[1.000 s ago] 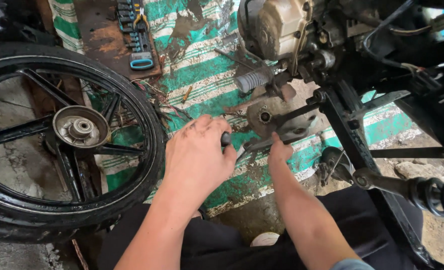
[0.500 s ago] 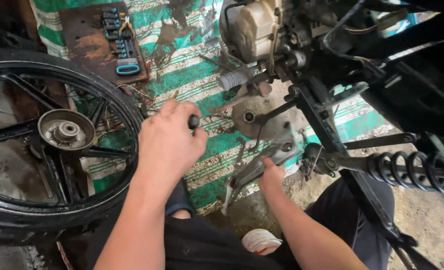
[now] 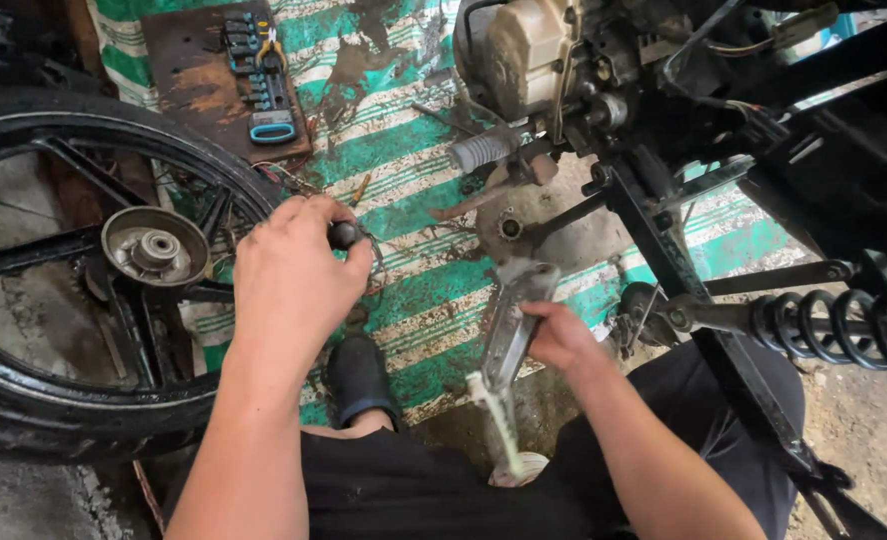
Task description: Aligning a suspension bracket and inserting a long mounting bolt into a motorcycle frame.
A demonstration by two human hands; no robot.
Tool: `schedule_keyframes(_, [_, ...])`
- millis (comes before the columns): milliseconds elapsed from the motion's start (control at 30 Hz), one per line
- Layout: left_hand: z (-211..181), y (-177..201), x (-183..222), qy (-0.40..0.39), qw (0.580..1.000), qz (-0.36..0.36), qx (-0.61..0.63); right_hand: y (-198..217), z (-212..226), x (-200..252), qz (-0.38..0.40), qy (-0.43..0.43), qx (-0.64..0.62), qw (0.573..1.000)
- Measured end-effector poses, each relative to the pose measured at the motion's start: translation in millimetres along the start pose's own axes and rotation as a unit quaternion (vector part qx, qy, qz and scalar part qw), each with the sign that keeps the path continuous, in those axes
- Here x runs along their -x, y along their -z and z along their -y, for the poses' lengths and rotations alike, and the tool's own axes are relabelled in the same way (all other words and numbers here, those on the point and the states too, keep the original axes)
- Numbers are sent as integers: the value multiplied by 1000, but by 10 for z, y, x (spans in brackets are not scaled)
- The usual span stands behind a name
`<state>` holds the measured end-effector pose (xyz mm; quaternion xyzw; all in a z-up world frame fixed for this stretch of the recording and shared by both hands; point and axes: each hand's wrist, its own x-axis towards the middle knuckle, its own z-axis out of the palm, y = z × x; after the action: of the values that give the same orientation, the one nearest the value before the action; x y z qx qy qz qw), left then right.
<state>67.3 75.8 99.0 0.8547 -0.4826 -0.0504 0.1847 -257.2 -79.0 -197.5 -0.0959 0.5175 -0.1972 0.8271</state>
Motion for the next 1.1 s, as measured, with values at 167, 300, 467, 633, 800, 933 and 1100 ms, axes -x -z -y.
schedule_keyframes(167, [44,41,29,21,1000,23,1,-1090,343,1098,48,-84,51,994])
schedule_keyframes(300, [41,12,0,13,1000,14,-4,-486,428,450,30,-125,20,992])
schedule_keyframes(467, [-14,-48,20,-1,1000,27,0,-250,308,1187,-39,-23,265,963])
schedule_keyframes(633, [-36,-60,24,18,999,48,20,-98,566,1721,89,-1,258,962])
schedule_keyframes(800, [-51,-19,96,21,999,-7,33,62,667,1916,309,103,157,932])
schedule_keyframes(933, [-51,134,144,5,997,-51,60,124,599,2003,319,128,123,931])
schedule_keyframes(1100, [65,451,181,77,978,-84,174,320,611,1968,384,99,62,916])
